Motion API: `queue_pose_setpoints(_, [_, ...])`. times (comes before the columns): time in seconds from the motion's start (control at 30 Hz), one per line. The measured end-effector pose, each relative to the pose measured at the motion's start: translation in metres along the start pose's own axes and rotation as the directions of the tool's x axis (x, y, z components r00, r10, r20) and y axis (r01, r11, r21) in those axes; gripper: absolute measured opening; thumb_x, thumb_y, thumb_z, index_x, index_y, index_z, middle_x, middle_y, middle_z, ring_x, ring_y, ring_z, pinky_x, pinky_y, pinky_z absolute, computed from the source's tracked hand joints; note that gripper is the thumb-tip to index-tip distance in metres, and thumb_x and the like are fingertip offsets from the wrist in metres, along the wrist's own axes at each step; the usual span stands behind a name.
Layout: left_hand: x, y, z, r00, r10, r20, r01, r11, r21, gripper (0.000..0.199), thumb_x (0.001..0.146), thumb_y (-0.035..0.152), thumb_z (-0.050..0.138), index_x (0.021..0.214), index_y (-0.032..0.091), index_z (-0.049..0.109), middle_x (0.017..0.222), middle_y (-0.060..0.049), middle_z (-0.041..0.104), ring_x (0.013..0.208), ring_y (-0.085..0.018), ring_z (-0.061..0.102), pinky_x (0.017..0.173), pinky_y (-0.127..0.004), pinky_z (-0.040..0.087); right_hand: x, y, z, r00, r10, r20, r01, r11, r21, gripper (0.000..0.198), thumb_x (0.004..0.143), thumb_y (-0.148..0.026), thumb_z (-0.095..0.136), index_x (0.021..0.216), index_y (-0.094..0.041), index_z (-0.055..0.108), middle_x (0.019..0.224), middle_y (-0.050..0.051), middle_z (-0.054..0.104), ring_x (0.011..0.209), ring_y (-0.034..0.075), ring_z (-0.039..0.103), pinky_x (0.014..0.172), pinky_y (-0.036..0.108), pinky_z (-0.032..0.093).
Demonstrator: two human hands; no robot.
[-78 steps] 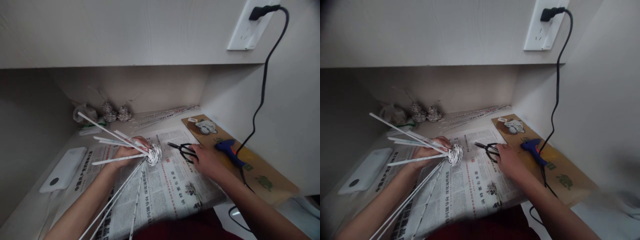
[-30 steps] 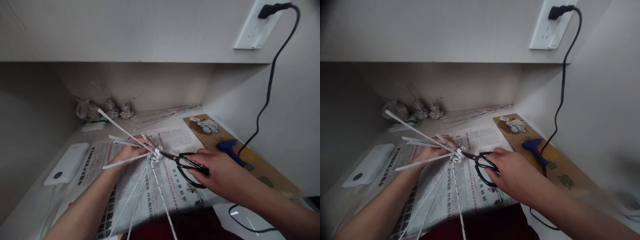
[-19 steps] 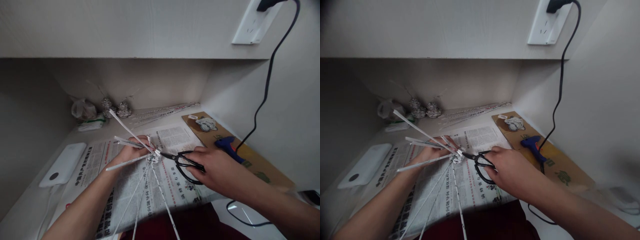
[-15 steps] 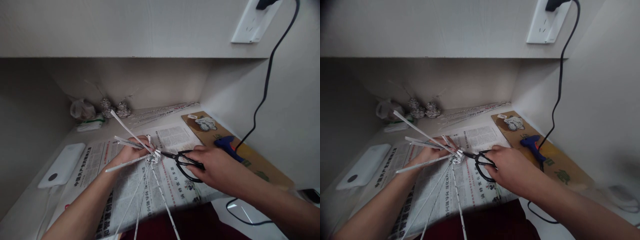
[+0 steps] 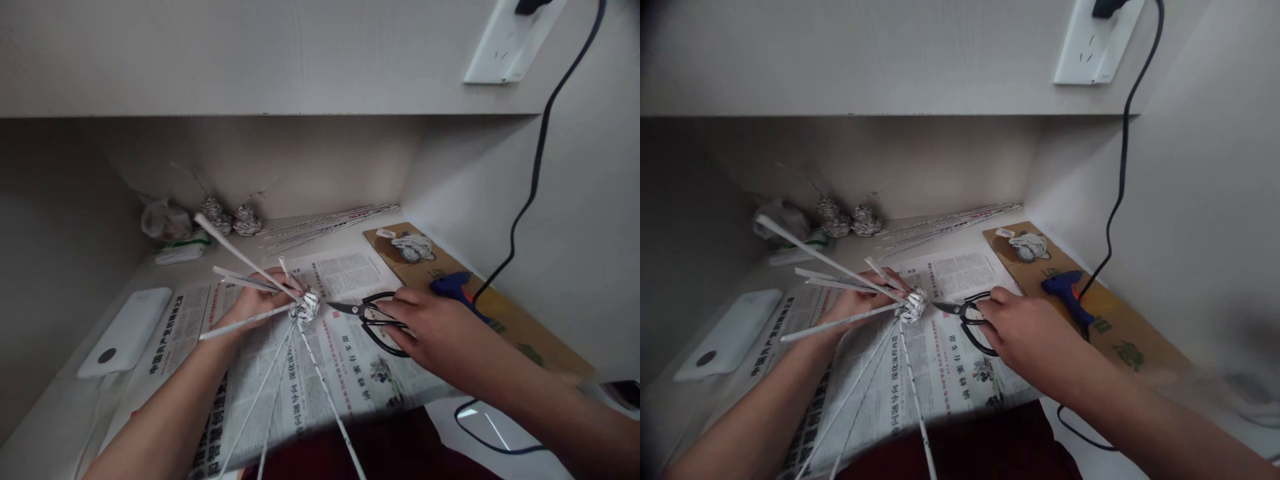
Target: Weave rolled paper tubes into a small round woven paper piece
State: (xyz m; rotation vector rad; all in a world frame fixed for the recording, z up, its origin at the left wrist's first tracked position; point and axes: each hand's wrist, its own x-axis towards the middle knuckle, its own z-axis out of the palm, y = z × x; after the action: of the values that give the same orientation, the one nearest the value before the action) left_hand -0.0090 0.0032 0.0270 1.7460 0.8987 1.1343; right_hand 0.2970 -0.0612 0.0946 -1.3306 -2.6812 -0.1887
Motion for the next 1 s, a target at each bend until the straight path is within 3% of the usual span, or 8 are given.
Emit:
queue_pose_setpoints(0.23, [0.003, -0.001, -0.006, 0.999, -0.023, -0.038, 0.011, 0.958, -0.287, 0.018, 0.069, 0.032, 0.085, 0.075, 0.017, 0.077, 0.077, -0.006, 0.072, 0.071, -0.017, 0.067, 0.066, -0.028, 0.055, 0.004, 0.020, 0.049, 0.958, 0.275, 0.079, -0.282, 0.954, 0.104, 0.022, 0.092, -0.029, 0.054, 0.107, -0.022, 0.069, 0.090, 0.007, 0.072, 0.079, 0.023, 0.069, 0.068, 0.032, 0.049])
queue_pose_setpoints(0.5, [0.003, 0.004, -0.006, 0.994, -0.072, -0.077, 0.040, 0.933, -0.357, 0.022, 0.064, 0.034, 0.088, 0.070, 0.016, 0.077, 0.073, -0.004, 0.070, 0.068, -0.016, 0.065, 0.064, -0.026, 0.052, 0.021, 0.034, 0.077, 0.887, 0.452, 0.093, -0.460, 0.882, 0.105, 0.029, 0.094, -0.030, 0.050, 0.117, -0.017, 0.064, 0.100, 0.013, 0.073, 0.086, 0.028, 0.070, 0.072, 0.034, 0.046])
queue_pose_setpoints(0.67, [0.003, -0.009, -0.010, 0.969, -0.230, -0.090, 0.195, 0.937, -0.291, 0.024, 0.063, 0.032, 0.087, 0.074, 0.014, 0.075, 0.073, -0.005, 0.072, 0.069, -0.018, 0.066, 0.066, -0.028, 0.051, 0.024, 0.037, 0.092, 0.898, 0.438, 0.051, -0.439, 0.880, 0.184, 0.034, 0.094, -0.021, 0.047, 0.124, -0.014, 0.061, 0.112, 0.016, 0.071, 0.099, 0.029, 0.068, 0.084, 0.038, 0.049])
queue_pose_setpoints(0.8, [0.003, -0.016, -0.011, 0.954, -0.299, -0.002, 0.282, 0.904, -0.321, 0.029, 0.063, 0.036, 0.087, 0.078, 0.014, 0.075, 0.074, -0.006, 0.073, 0.068, -0.019, 0.067, 0.063, -0.029, 0.051, 0.017, 0.041, 0.099, 0.934, 0.353, -0.054, -0.336, 0.920, 0.201, 0.033, 0.094, -0.023, 0.048, 0.121, -0.014, 0.064, 0.116, 0.015, 0.070, 0.108, 0.030, 0.064, 0.095, 0.041, 0.048])
queue_pose_setpoints(0.9, [0.003, -0.013, -0.010, 0.949, -0.314, 0.013, 0.301, 0.896, -0.326, 0.031, 0.062, 0.037, 0.087, 0.077, 0.013, 0.075, 0.073, -0.007, 0.073, 0.067, -0.019, 0.067, 0.063, -0.029, 0.050, 0.004, 0.051, 0.097, 0.929, 0.350, -0.122, -0.332, 0.932, 0.149, 0.033, 0.095, -0.024, 0.045, 0.119, -0.017, 0.065, 0.111, 0.013, 0.071, 0.104, 0.029, 0.064, 0.093, 0.042, 0.049])
queue_pose_setpoints(1.0, [0.003, -0.010, -0.008, 0.948, -0.319, 0.022, 0.308, 0.894, -0.324, 0.031, 0.060, 0.037, 0.088, 0.075, 0.013, 0.075, 0.073, -0.008, 0.075, 0.069, -0.021, 0.068, 0.067, -0.031, 0.052, -0.017, 0.069, 0.091, 0.903, 0.401, -0.156, -0.403, 0.915, 0.016, 0.033, 0.093, -0.028, 0.046, 0.117, -0.015, 0.065, 0.111, 0.015, 0.071, 0.103, 0.032, 0.064, 0.095, 0.047, 0.047])
